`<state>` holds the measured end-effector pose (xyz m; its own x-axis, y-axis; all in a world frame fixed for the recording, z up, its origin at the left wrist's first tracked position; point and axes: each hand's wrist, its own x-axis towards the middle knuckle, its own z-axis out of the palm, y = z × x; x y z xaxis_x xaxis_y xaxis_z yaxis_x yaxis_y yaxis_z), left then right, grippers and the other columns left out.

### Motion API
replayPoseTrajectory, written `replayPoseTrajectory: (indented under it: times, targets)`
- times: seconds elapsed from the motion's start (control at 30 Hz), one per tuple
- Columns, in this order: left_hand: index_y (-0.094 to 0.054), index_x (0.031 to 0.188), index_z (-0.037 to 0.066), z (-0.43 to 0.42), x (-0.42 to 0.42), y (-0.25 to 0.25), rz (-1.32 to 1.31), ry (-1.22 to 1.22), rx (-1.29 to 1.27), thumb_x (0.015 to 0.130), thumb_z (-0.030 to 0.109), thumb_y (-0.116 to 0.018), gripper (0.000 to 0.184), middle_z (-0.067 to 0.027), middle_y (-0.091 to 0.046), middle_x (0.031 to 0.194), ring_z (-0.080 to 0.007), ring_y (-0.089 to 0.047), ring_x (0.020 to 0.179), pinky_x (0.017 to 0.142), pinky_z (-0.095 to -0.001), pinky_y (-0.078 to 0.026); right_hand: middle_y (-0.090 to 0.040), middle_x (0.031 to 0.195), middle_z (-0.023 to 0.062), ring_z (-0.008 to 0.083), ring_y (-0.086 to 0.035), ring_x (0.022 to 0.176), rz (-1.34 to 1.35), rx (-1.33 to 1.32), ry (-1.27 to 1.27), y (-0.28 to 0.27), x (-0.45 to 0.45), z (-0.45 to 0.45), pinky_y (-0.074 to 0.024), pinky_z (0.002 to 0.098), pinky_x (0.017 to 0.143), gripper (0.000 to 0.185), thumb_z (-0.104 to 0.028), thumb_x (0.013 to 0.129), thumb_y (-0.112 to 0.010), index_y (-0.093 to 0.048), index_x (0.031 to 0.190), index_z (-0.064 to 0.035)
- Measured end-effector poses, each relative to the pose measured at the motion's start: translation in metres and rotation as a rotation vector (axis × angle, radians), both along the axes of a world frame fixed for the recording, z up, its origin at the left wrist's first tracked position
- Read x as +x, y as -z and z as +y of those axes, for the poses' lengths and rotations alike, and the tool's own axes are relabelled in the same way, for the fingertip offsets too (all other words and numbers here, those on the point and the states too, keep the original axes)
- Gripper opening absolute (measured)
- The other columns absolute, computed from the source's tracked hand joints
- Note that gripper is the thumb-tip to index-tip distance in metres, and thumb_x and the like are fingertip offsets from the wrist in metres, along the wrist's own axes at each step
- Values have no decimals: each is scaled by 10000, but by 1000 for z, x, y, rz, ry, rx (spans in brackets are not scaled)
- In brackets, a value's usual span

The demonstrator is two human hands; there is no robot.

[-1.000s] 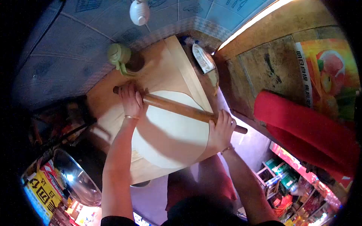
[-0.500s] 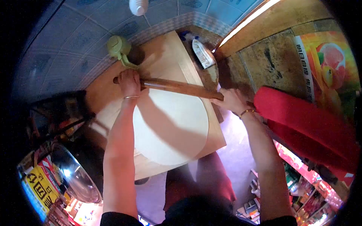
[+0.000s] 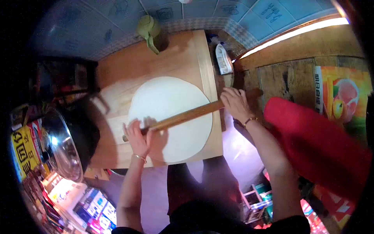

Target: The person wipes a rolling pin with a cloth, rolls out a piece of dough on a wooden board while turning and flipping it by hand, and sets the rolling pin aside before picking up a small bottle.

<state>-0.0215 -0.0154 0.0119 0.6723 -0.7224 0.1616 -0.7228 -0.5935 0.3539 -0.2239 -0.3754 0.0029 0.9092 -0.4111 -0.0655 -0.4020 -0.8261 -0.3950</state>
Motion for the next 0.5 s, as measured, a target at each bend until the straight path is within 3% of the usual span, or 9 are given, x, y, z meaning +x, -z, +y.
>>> replayPoseTrajectory:
  times: [0.03,0.07,0.1,0.17,0.3,0.33,0.43,0.47,0.5]
  targets:
    - [-480,1236,9,-23,7,-3,-3,-145,-138,879,332,-521,483,-202,-481,1254,-357,-389,1231,1093,-537,-135,-489,1274,135,285,-438,1197,90,199,151,7,2,-6,-293,475,1011,403,-321,864,-561,-543,1137,-25]
    - [-404,1334,6,-40,8,0,107,-339,-225,902,304,-489,533,-205,-405,1369,-355,-329,1303,1091,-561,-101,-477,1298,131,274,-422,1232,-28,-6,123,7,12,-9,-270,491,1031,407,-300,877,-536,-530,1183,-32]
    - [-404,1334,6,-35,-10,3,108,-370,-211,902,304,-489,533,-205,-405,1369,-355,-329,1303,1091,-561,-101,-477,1298,131,274,-422,1232,-21,8,94,6,12,-6,-270,491,1031,407,-300,877,-536,-530,1183,-32]
    - [-370,1363,19,-29,-34,23,-51,-316,465,917,275,-459,522,-184,-338,1433,-335,-289,1342,1094,-561,-80,-454,1333,128,269,-396,1260,-79,-208,-26,3,15,-6,-259,485,1041,433,-297,874,-533,-508,1220,-37]
    - [-391,1367,59,11,-94,13,16,-241,262,933,273,-431,486,-129,-366,1433,-309,-267,1365,1072,-604,-82,-438,1358,120,249,-343,1305,48,-187,-65,-3,-28,18,-177,522,1071,510,-316,871,-521,-446,1290,-36]
    - [-426,1349,69,13,-105,8,22,-256,228,929,270,-441,465,-107,-412,1404,-298,-330,1331,1064,-614,-93,-438,1361,117,245,-336,1313,58,-148,-72,-6,-34,21,-162,535,1072,501,-304,868,-520,-454,1284,-33]
    - [-452,1327,61,26,-106,-4,80,-118,405,925,272,-450,454,-99,-438,1382,-289,-393,1283,1069,-605,-105,-451,1348,120,250,-348,1307,63,-124,-171,-6,-43,15,-167,537,1067,492,-307,866,-523,-473,1271,-32]
    - [-485,1297,59,16,-95,-12,-66,-42,377,917,278,-461,439,-92,-468,1354,-277,-436,1241,1069,-603,-117,-467,1331,128,260,-365,1296,-14,-114,-163,-12,-28,9,-165,530,1073,480,-315,868,-518,-496,1255,-32]
    - [-456,1323,74,4,-78,-9,-38,-103,320,916,294,-447,462,-105,-427,1388,-287,-382,1289,1074,-603,-110,-467,1331,128,260,-365,1296,-8,-106,-175,-13,-13,2,-165,530,1073,480,-315,868,-518,-496,1255,-32]
